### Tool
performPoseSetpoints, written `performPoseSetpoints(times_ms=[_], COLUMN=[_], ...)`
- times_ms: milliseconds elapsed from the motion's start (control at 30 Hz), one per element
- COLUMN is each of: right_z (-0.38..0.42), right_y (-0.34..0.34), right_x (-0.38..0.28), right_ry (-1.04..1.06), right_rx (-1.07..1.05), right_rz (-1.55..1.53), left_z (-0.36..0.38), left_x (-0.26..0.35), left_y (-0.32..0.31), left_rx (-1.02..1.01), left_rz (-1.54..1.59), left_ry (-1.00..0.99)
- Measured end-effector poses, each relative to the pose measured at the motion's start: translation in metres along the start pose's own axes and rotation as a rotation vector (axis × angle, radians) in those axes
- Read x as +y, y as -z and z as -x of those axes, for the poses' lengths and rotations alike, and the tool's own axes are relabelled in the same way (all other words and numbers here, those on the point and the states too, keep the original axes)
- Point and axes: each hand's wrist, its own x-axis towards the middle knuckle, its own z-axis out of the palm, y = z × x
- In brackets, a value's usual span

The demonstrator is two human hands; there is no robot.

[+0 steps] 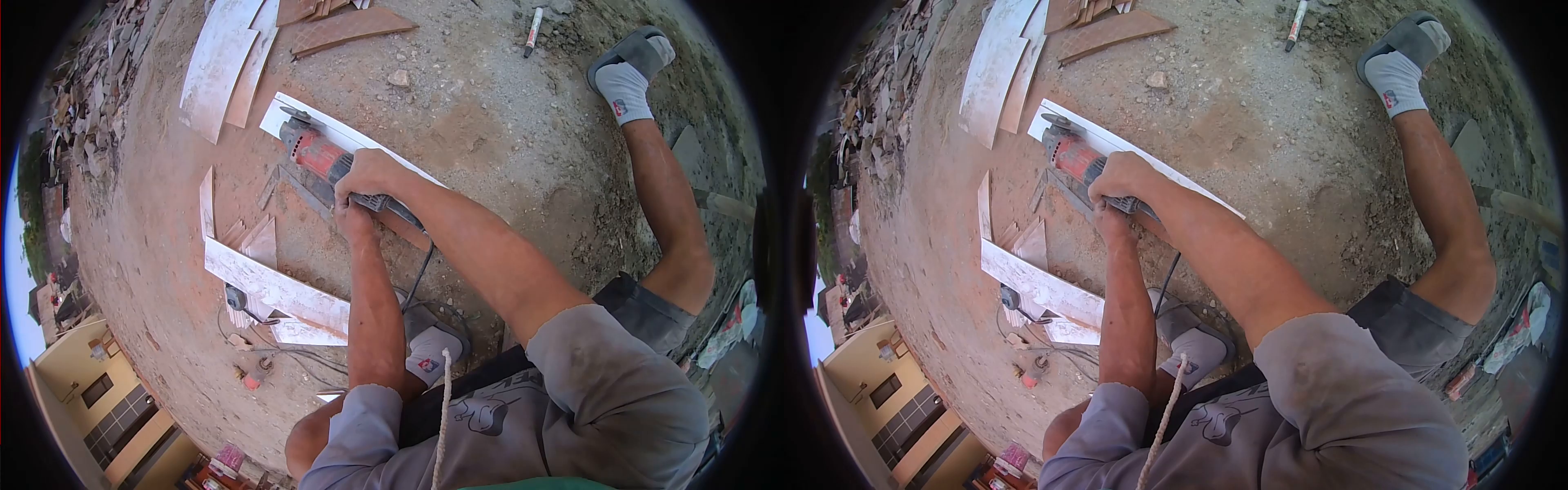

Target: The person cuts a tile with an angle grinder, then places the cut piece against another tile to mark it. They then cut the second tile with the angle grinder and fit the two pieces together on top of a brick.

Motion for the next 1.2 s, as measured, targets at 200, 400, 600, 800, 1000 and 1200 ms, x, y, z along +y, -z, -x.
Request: performPoseSetpoints(times_ms=[200, 400, 600, 800, 1000, 1200], right_z=[0.002, 0.004, 0.008, 0.012, 0.013, 0.012], right_y=[0.002, 0.000, 0.002, 0.003, 0.004, 0.000], right_x=[0.003, 0.002, 0.004, 0.005, 0.007, 0.013], right_ry=[0.013, -0.027, -0.027, -0.030, -0.030, 0.020], right_rx=[-0.019, 0.009, -0.015, -0.013, -0.023, -0.007], right_rz=[-0.020, 0.013, -0.015, -0.004, -0.012, -0.036], left_z=[-0.002, 0.002, 0.003, 0.000, -0.006, -0.005], left_x=[-0.001, 0.007, 0.010, 0.009, -0.001, 0.001], left_y=[0.001, -0.002, -0.005, -0.004, 0.002, 0.003], left_rx=[0.033, 0.049, 0.028, 0.055, 0.058, 0.021], left_rz=[-0.052, -0.060, -0.012, -0.032, -0.047, -0.045], left_ry=[0.027, 0.054, 0.044, 0.060, 0.039, 0.053])
